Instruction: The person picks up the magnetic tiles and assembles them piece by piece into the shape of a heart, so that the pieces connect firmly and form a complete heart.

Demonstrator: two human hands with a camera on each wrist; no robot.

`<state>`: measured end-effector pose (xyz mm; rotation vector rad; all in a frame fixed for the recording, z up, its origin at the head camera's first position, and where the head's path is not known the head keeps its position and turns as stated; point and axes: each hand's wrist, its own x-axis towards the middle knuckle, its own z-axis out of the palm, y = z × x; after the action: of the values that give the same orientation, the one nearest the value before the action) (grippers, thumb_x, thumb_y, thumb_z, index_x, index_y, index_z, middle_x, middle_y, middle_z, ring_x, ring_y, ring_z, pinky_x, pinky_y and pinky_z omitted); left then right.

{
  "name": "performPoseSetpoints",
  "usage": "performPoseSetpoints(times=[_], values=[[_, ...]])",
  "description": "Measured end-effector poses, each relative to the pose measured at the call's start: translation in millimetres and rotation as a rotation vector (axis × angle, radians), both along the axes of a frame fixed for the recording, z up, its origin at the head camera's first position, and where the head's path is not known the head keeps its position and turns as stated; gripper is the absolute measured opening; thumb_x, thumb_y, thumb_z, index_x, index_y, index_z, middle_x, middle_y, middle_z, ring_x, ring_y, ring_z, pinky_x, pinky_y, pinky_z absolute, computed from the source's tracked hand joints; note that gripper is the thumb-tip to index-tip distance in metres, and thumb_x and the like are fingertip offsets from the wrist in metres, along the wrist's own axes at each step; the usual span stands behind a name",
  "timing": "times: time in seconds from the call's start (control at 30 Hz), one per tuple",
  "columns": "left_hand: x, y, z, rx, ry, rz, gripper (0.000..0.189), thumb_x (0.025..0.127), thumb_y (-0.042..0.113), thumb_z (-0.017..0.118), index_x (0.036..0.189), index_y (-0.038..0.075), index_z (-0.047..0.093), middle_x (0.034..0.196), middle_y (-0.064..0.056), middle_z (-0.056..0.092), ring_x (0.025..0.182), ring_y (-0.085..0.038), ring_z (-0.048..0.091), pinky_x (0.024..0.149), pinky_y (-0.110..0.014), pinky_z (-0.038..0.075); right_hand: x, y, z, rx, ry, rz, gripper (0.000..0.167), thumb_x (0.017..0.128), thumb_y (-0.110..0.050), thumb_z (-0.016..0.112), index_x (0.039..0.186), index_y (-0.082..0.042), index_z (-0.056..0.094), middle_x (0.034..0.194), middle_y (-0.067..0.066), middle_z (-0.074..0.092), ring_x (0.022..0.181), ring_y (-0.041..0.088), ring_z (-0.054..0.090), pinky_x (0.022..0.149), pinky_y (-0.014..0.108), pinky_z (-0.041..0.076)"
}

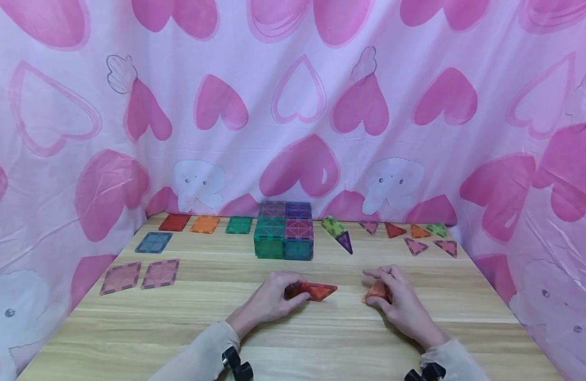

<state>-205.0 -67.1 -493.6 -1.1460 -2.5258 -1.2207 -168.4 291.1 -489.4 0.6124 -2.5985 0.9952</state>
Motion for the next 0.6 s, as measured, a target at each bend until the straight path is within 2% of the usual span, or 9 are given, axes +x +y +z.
performPoseSetpoints(times=[0.07, 0.13, 0.2, 0.3, 0.4, 0.6], values=[[0.1, -0.1, -0.6, 0.0, 0.0, 0.0, 0.01, 0.104, 0.023, 0.081, 0.114, 0.021, 0.08, 0.101, 0.011, 0.077, 0.082, -0.002, 0.062, 0.072, -0.021, 0.054, 1.3, -5.9, -0.5, -0.036, -0.009, 0.016, 0.072, 0.086, 0.002, 0.093, 0.15, -0.013, 0.066, 0.118, 0.0, 0.068, 0.104, 0.011, 0.065, 0.087, 0.024, 0.057], [0.1, -0.2, -1.0, 0.0, 0.0, 0.001, 0.01, 0.104, 0.023, 0.082, 0.114, 0.022, 0.08, 0.101, 0.011, 0.077, 0.082, -0.002, 0.063, 0.072, -0.021, 0.054, 2.5, -11.6, -1.5, -0.079, -0.048, 0.042, 0.072, 0.087, 0.0, 0.093, 0.151, -0.013, 0.064, 0.113, -0.005, 0.074, 0.102, 0.009, 0.07, 0.088, 0.025, 0.06], [0.0, -0.4, -1.3, 0.0, -0.001, 0.002, 0.011, 0.104, 0.022, 0.082, 0.114, 0.021, 0.08, 0.102, 0.011, 0.078, 0.083, -0.002, 0.063, 0.072, -0.021, 0.054, 4.0, -17.0, -2.3, -0.132, -0.105, 0.066, 0.06, 0.089, -0.002, 0.092, 0.144, -0.015, 0.069, 0.109, -0.007, 0.078, 0.099, 0.008, 0.074, 0.086, 0.025, 0.062], [-0.2, -0.4, -1.3, -0.003, -0.005, 0.002, 0.012, 0.104, 0.022, 0.082, 0.115, 0.021, 0.08, 0.102, 0.011, 0.078, 0.083, -0.002, 0.064, 0.073, -0.021, 0.054, 6.6, -25.5, -3.2, -0.18, -0.172, 0.07, 0.038, 0.091, -0.01, 0.093, 0.124, -0.02, 0.078, 0.109, -0.009, 0.08, 0.095, 0.008, 0.075, 0.081, 0.026, 0.063], [-0.4, -0.4, -0.8, -0.006, -0.012, 0.0, 0.011, 0.103, 0.022, 0.082, 0.115, 0.021, 0.08, 0.101, 0.011, 0.077, 0.082, -0.002, 0.063, 0.072, -0.021, 0.054, 8.6, -36.9, -3.8, -0.161, -0.181, 0.064, 0.025, 0.09, -0.018, 0.095, 0.109, -0.028, 0.081, 0.109, -0.012, 0.078, 0.096, 0.006, 0.072, 0.081, 0.025, 0.061], [-2.0, -0.4, -0.7, -0.007, -0.02, -0.003, 0.011, 0.103, 0.021, 0.082, 0.114, 0.022, 0.08, 0.101, 0.011, 0.077, 0.082, -0.003, 0.063, 0.071, -0.02, 0.053, 11.3, -64.0, -3.3, -0.079, -0.162, 0.117, 0.016, 0.091, -0.032, 0.094, 0.1, -0.038, 0.082, 0.1, -0.022, 0.074, 0.1, 0.008, 0.063, 0.087, 0.028, 0.055]])
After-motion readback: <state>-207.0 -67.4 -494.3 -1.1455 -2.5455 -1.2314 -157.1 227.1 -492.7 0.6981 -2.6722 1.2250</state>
